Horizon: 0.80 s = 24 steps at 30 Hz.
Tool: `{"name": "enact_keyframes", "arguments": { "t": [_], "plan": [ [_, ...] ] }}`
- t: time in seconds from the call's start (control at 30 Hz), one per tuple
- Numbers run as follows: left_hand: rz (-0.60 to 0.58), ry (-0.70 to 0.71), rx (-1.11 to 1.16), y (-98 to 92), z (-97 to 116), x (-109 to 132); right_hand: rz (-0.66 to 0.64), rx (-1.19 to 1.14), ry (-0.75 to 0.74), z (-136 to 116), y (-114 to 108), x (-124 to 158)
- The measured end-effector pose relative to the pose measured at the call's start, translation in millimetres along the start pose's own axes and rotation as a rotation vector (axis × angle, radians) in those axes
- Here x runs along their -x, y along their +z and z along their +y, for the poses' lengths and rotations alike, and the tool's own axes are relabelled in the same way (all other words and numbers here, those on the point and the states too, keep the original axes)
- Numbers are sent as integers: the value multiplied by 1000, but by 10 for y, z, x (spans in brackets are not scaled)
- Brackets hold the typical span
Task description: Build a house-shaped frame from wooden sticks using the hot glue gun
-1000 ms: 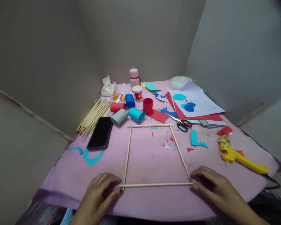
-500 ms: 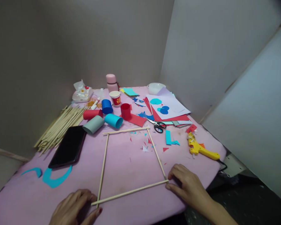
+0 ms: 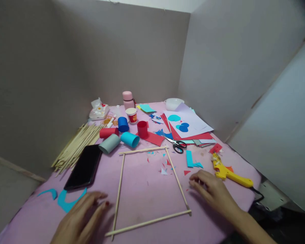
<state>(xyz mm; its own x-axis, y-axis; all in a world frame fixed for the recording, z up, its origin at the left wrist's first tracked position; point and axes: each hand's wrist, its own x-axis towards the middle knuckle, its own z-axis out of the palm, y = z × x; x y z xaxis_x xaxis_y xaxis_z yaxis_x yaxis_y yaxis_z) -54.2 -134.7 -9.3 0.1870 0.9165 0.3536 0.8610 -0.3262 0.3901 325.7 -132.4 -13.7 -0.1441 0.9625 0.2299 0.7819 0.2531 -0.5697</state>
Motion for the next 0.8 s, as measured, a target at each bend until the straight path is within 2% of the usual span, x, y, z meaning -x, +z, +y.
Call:
{"name": "enact_keyframes", "arguments": {
  "t": [0.1, 0.2, 0.3, 0.5, 0.8],
  "plan": [
    [34, 2, -61, 21, 42, -485, 99, 146, -64, 31, 19, -465],
    [50, 31, -103, 143, 35, -939, 124, 228, -108, 25, 95, -908],
    [50, 35, -114, 290, -24, -1202, 111, 278, -130, 24, 165, -1191],
    [61, 8, -103, 486, -171, -1249, 73, 358, -140, 77, 277, -1334],
    [59, 2, -70, 508, -176, -1234, 65, 434, -150, 116, 417, -1389]
  ]
}}
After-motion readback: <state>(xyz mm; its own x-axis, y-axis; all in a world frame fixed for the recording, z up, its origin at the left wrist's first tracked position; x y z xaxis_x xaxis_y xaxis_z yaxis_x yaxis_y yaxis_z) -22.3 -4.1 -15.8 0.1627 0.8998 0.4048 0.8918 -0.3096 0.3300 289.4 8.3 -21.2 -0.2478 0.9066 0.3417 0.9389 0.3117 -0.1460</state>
